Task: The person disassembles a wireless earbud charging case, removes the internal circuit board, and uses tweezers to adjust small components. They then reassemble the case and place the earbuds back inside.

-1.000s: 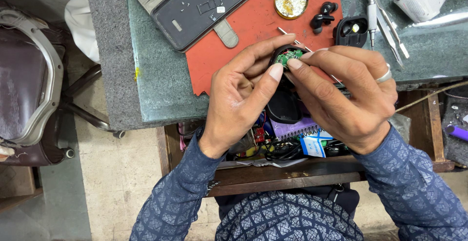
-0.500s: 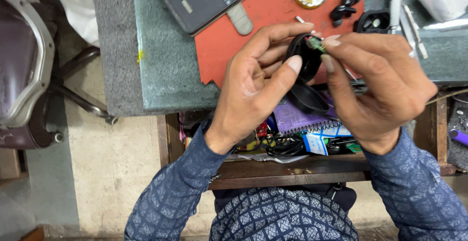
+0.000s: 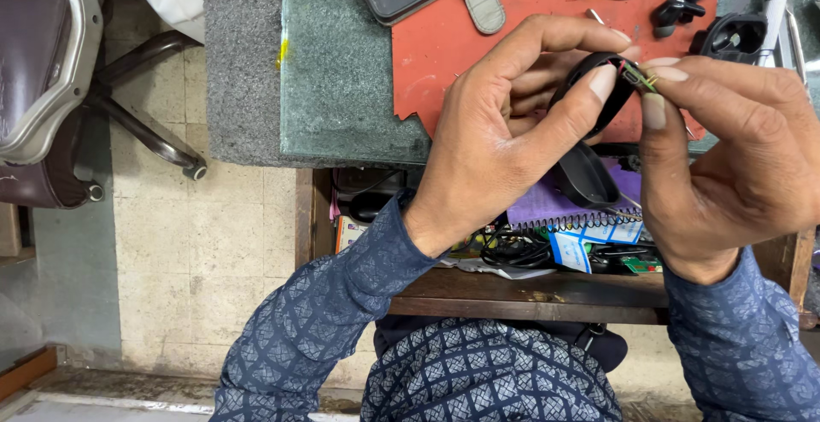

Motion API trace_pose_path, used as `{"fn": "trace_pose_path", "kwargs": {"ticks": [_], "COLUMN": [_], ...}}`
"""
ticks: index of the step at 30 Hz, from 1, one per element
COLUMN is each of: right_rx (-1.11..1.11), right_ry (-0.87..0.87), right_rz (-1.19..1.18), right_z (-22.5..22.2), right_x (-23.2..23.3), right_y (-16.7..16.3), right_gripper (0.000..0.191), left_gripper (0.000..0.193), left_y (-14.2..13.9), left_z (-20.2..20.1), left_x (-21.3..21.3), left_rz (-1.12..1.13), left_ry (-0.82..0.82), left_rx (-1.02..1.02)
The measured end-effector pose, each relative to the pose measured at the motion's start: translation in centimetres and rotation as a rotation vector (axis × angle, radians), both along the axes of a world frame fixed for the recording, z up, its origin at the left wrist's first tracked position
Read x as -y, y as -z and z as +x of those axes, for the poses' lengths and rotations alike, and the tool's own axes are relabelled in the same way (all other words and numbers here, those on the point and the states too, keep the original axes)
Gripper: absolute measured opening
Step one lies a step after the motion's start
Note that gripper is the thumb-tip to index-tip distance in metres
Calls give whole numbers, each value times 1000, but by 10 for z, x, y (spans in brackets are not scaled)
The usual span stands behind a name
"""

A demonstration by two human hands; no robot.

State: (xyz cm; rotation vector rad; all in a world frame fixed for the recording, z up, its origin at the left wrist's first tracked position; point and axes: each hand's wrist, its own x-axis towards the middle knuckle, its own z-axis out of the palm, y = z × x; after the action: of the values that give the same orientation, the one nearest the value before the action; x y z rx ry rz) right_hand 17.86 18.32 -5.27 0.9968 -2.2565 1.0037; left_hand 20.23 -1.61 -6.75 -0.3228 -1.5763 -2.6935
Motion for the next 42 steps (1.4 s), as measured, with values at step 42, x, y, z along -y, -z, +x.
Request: {"fn": "trace_pose_path", "kwargs": {"ticks": [42], "right_rx": [-269], "right_ry": [166], "right_rz": [220], "right_z": [0], "right_x": [6], "right_y": [-32], "right_gripper": [32], "left_gripper": [32], "left_y": [-25], "left_z": [0], "left_x": [-1], "left_rz": [-196], "left_ry": [92], "left_rx": [-27]}}
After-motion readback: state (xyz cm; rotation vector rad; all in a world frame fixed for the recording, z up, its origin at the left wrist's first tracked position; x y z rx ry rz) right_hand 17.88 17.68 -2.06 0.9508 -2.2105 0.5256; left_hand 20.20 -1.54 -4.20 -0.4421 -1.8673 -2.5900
